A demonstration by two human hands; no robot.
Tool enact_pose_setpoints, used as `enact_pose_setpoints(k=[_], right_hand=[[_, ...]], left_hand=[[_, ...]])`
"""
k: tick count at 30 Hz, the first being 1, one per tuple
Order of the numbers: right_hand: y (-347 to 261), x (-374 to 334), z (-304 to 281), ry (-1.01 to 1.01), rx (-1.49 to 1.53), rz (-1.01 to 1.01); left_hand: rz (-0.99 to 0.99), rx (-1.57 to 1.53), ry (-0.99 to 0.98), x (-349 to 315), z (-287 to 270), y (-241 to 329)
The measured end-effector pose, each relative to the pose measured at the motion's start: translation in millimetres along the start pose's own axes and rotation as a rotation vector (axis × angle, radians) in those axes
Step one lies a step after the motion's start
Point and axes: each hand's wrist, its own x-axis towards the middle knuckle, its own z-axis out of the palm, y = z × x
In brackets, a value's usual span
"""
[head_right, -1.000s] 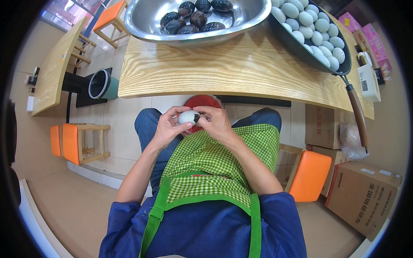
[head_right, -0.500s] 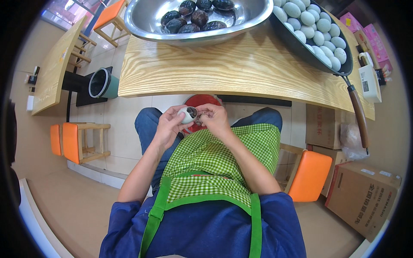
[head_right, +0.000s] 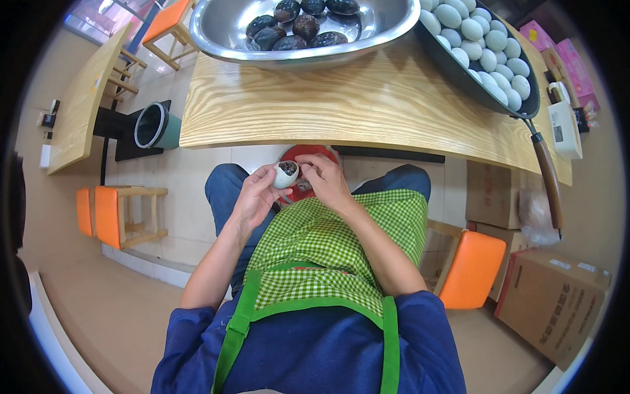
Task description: The person sits at a table and peels boiled eggs one by one. They crack the shell, remove the shell pieces, and place the peeled egg into a metal bowl. The process is repeated for several eggs.
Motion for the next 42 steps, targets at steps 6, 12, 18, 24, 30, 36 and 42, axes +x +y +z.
enact_pose_setpoints(k=[6,12,18,24,30,36,42], right_hand=[[-33,-7,-1,-0.195,0.316,0.142],[-37,-8,1,-0.175,0.284,0.145],[-48,-12,0,-0.187,0.373,0.222],[-43,-15,2,-0.108,0.439,0.252],[-37,-14,-1,-0.108,0.472,0.276],[-47,-13,-9,-0.148,0.495,0.282],[-45,-10,-20,-0.260,0.454,0.256]], left_hand=[[0.030,0.039,0.011,-2,10,2],[0.196,0.460,0.032,-5,9,-2],[0.272,0.589,0.022,-9,22,1],[0.198,0.584,0.030,-11,24,2],[0.253,0.576,0.006,-8,18,-2],[0.226,0.507,-0.020,-3,17,1],[0.074,0.461,-0.024,-8,15,14]])
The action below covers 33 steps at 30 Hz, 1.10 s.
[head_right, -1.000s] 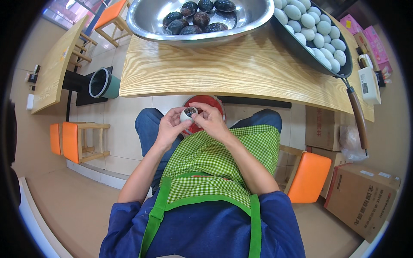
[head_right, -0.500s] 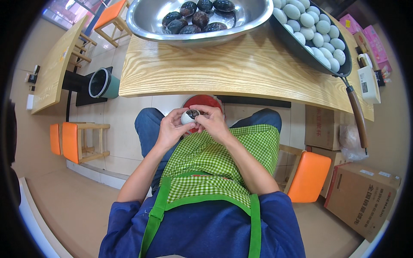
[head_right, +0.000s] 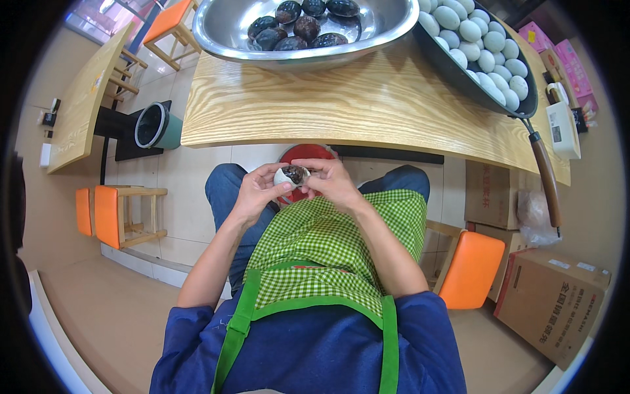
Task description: The person sits at a table and peels boiled eggs one by one. They crack the shell, remove the shell pieces, and place the peeled egg into a metal bowl. The process is repeated for several eggs.
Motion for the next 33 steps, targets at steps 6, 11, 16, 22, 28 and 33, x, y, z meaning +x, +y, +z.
enact_pose_setpoints(k=[6,11,16,22,28,33], right_hand=[[-2,3,-7,0.022,0.001,0.037],[2,2,-3,0.002,0.011,0.045],[14,6,-3,0.050,-0.034,-0.009],[19,8,6,0.151,-0.126,-0.102],[31,12,10,0.319,-0.114,-0.166],[48,20,-2,0.470,-0.034,-0.108]], left_hand=[[-0.167,-0.249,-0.101,-2,-9,4],[-0.203,-0.483,-0.142,0,-15,-2],[-0.147,-0.361,-0.120,2,-12,-15],[-0.099,-0.147,-0.027,5,-3,-21],[-0.125,-0.374,-0.026,5,-3,-25],[-0.057,-0.441,-0.109,2,-15,-27]])
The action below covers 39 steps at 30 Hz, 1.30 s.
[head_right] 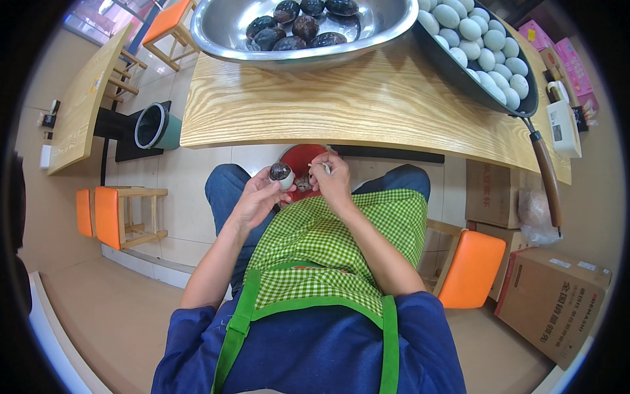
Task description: The person sits at a table and peels boiled eggs one by one. They crack the shell, remove the shell pieces, and place the peeled egg into a metal bowl. The process is repeated for several eggs.
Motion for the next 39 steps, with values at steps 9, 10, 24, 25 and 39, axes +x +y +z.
enact_pose_setpoints(k=[9,10,24,25,39], right_hand=[[39,20,-11,-0.031,-0.694,-0.309],[17,10,-6,-0.051,-0.603,-0.319],[-44,-23,18,-0.130,-0.703,-0.724],[-45,-25,20,-0.124,-0.649,-0.667],[73,45,-24,-0.194,-0.995,-0.380]], left_hand=[[-0.005,0.072,0.007,1,3,2],[-0.003,0.086,0.019,0,4,2],[0.037,0.257,0.106,0,6,-1],[0.030,0.245,0.110,0,5,-2],[0.062,-0.029,0.023,-1,7,6]])
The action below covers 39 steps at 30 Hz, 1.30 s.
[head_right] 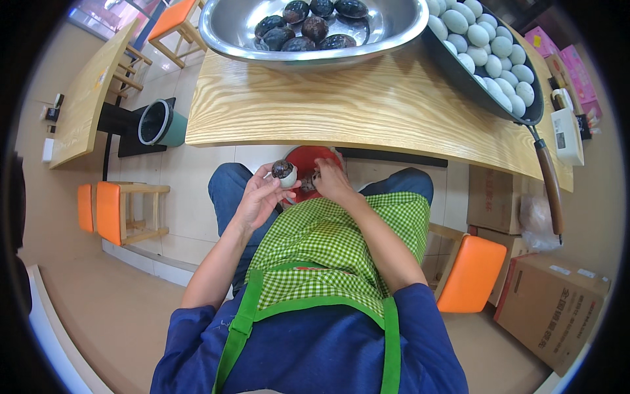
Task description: The person sits at a table and peels boiled eggs one by one. They crack the shell, remove the shell pieces, and place the peeled egg into a metal bowl. The process is repeated for several eggs.
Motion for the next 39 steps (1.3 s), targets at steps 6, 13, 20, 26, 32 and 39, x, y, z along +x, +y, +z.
enact_pose_setpoints(k=[6,13,20,26,32,39], right_hand=[[-96,-20,-56,-0.052,0.823,0.135],[-105,-21,-57,-0.036,0.958,0.071],[-117,-28,-62,-0.038,1.017,0.085],[-114,-30,-64,-0.016,1.033,0.072],[-114,-30,-63,-0.016,1.031,0.104],[-105,-26,-54,0.089,0.901,0.185]], left_hand=[[0.120,0.062,0.054,4,0,-13],[0.189,0.284,0.093,1,11,-13],[0.329,0.407,0.092,-4,16,-20],[0.278,0.446,0.151,-6,26,-16],[0.316,0.634,0.198,-6,18,-21],[0.438,0.961,0.238,-5,23,-18]])
